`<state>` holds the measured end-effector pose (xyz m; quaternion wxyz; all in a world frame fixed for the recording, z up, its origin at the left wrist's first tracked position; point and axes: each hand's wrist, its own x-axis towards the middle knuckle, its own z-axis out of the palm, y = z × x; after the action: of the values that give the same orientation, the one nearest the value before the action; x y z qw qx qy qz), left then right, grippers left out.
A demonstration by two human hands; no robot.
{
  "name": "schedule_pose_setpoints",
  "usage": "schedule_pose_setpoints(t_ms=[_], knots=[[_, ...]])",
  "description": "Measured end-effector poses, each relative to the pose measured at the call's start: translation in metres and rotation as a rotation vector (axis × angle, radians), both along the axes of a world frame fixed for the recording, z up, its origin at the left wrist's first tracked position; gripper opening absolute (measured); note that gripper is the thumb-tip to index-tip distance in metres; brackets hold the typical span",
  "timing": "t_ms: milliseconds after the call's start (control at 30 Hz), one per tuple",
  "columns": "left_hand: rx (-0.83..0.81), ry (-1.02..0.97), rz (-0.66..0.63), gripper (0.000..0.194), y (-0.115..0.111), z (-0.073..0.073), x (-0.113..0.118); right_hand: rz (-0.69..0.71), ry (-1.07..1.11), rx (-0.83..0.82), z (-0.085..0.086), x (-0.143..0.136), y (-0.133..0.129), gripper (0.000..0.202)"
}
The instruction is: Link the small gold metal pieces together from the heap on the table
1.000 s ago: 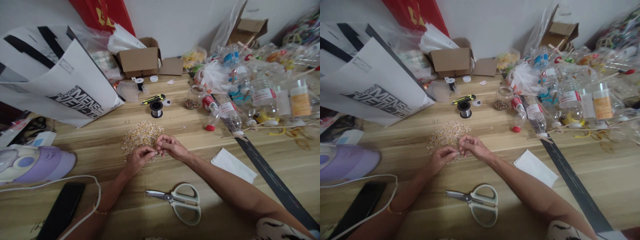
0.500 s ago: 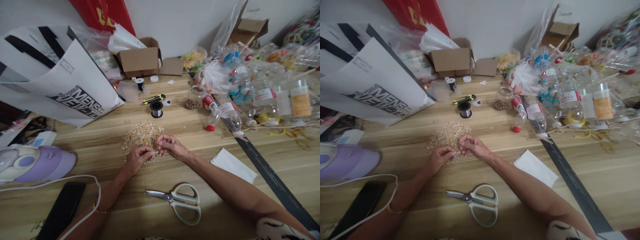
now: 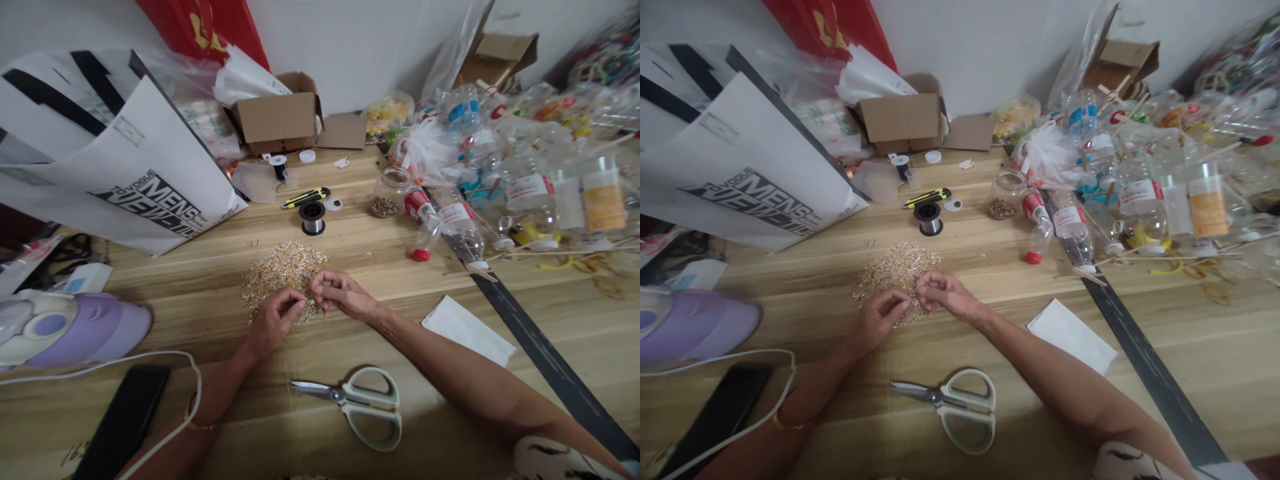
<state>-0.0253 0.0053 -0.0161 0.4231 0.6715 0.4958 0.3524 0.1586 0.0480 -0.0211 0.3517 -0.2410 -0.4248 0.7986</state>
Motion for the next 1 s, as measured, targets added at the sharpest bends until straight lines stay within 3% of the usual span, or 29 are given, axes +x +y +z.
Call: schedule_pose_setpoints(t_ms=[300, 500, 700, 900, 1000], knots=[[0.14, 0.112, 0.04, 0.012, -0.0021, 0.0073, 0.0051, 0.018, -0.047, 0.047, -0.0039, -0.0002, 0.001, 0.025], [0.125, 0.092, 0.046, 0.014, -0.0031, 0.0076, 0.0042, 0.031, -0.098, 0.083, -0.0027, 0.0004, 0.0006, 0.026], [-0.023, -0.076, 0.012, 0.017, -0.0019, 0.0056, 0.0017, 0.035, -0.124, 0.116, -0.0001, -0.0001, -0.0002, 0.027], [0.03, -0.245, -0.044, 0.015, 0.0025, 0.0035, 0.0013, 0.044, -0.121, 0.154, 0.0015, -0.0004, -0.001, 0.028], [-0.032, -0.301, -0.036, 0.015, 0.0034, 0.0053, 0.0012, 0.062, -0.117, 0.165, -0.0001, -0.0004, -0.0012, 0.029]])
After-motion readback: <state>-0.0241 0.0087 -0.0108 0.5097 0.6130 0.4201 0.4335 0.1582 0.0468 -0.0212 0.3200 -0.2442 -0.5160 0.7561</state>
